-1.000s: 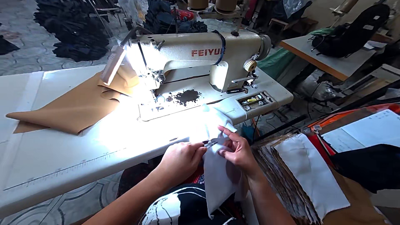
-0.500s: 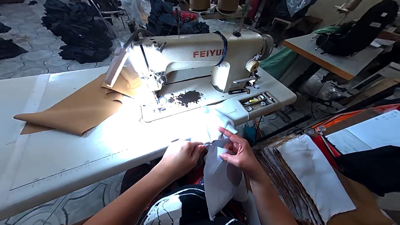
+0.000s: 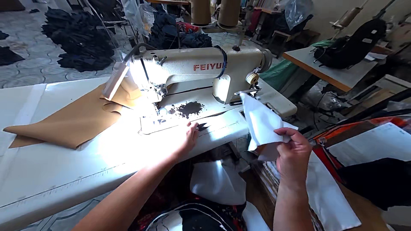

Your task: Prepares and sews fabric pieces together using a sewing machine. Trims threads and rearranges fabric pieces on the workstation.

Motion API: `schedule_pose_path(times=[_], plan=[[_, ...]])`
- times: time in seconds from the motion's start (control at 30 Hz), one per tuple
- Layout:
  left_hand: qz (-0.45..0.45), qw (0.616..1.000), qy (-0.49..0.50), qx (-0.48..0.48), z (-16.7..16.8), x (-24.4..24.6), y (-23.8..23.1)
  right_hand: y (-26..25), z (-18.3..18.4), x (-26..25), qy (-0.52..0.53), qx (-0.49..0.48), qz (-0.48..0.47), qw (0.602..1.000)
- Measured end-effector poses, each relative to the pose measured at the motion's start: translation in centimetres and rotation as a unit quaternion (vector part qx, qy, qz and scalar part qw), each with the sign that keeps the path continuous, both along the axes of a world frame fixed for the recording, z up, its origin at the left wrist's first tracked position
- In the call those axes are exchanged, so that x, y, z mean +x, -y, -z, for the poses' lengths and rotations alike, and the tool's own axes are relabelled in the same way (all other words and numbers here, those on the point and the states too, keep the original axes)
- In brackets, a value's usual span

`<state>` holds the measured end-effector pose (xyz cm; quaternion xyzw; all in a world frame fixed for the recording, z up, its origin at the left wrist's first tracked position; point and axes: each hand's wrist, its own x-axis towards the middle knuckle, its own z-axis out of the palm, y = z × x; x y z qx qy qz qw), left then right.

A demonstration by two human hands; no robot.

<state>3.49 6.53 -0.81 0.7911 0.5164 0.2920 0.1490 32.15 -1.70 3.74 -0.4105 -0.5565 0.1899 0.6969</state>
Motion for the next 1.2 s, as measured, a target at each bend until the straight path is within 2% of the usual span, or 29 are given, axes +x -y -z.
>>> schedule_pose_path(times=[0.07, 0.13, 0.17, 0.3, 0.37, 0.4, 0.47, 0.5, 0.57, 0.6, 0.67, 0.73, 0.8, 0.87, 0.93, 1.0, 1.13, 1.2], plan=[[0.027, 0.994, 0.022, 0.103, 0.4, 0.4, -0.8, 0.1, -0.2, -0.4, 0.022, -0.029, -0.042, 0.998], [0.085, 0.975, 0.026, 0.204, -1.2, 1.5, 0.4, 0.1, -0.6, -1.3, 0.049, -0.057, -0.096, 0.992], [0.122, 0.967, 0.032, 0.222, -2.3, 2.1, 1.6, 0.1, -0.8, -1.9, 0.053, -0.067, -0.138, 0.987], [0.214, 0.934, 0.093, 0.271, -4.0, 1.5, 4.9, -0.9, -1.7, -4.8, 0.038, -0.065, -0.345, 0.936], [0.205, 0.936, 0.136, 0.252, -4.7, -0.6, 6.1, -1.4, -2.3, -6.6, 0.021, -0.076, -0.384, 0.920], [0.194, 0.947, 0.157, 0.202, -5.6, -2.1, 7.0, -1.8, -2.3, -7.5, 0.024, -0.081, -0.377, 0.922], [0.152, 0.976, 0.155, 0.018, -8.3, -5.9, 8.6, -3.4, -1.7, -9.3, 0.121, -0.077, -0.287, 0.947], [0.129, 0.981, 0.116, -0.088, -10.0, -8.2, 8.7, -5.0, -0.7, -10.1, 0.197, -0.060, -0.235, 0.950], [0.063, 0.968, -0.020, -0.240, -12.9, -13.3, 7.5, -8.4, 1.9, -11.5, 0.323, -0.033, -0.188, 0.927], [0.017, 0.960, -0.086, -0.267, -13.8, -15.9, 6.4, -10.0, 3.0, -12.2, 0.376, -0.046, -0.190, 0.906], [-0.101, 0.957, -0.174, -0.209, -15.3, -20.9, 4.5, -12.3, 3.9, -13.3, 0.498, -0.140, -0.200, 0.832], [-0.271, 0.937, -0.195, -0.105, -18.7, -23.6, 4.5, -13.3, 3.2, -14.6, 0.578, -0.240, -0.171, 0.761], [-0.373, 0.911, -0.172, 0.026, -21.9, -24.4, 5.9, -13.5, 3.3, -15.6, 0.577, -0.272, -0.123, 0.760], [-0.367, 0.908, -0.155, 0.129, -23.2, -24.2, 7.4, -13.2, 3.6, -16.8, 0.541, -0.262, -0.092, 0.794], [-0.293, 0.926, -0.160, 0.176, -21.7, -23.8, 8.1, -11.9, 3.6, -18.5, 0.507, -0.229, -0.095, 0.826], [-0.201, 0.948, -0.181, 0.171, -18.0, -23.7, 7.7, -10.5, 4.2, -20.1, 0.482, -0.170, -0.123, 0.851], [-0.128, 0.967, -0.219, -0.024, -9.0, -22.2, 8.2, -7.1, 6.2, -22.9, 0.462, 0.035, -0.131, 0.877], [-0.094, 0.958, -0.229, -0.144, -5.9, -21.6, 9.1, -5.8, 6.2, -24.3, 0.446, 0.074, -0.167, 0.876]])
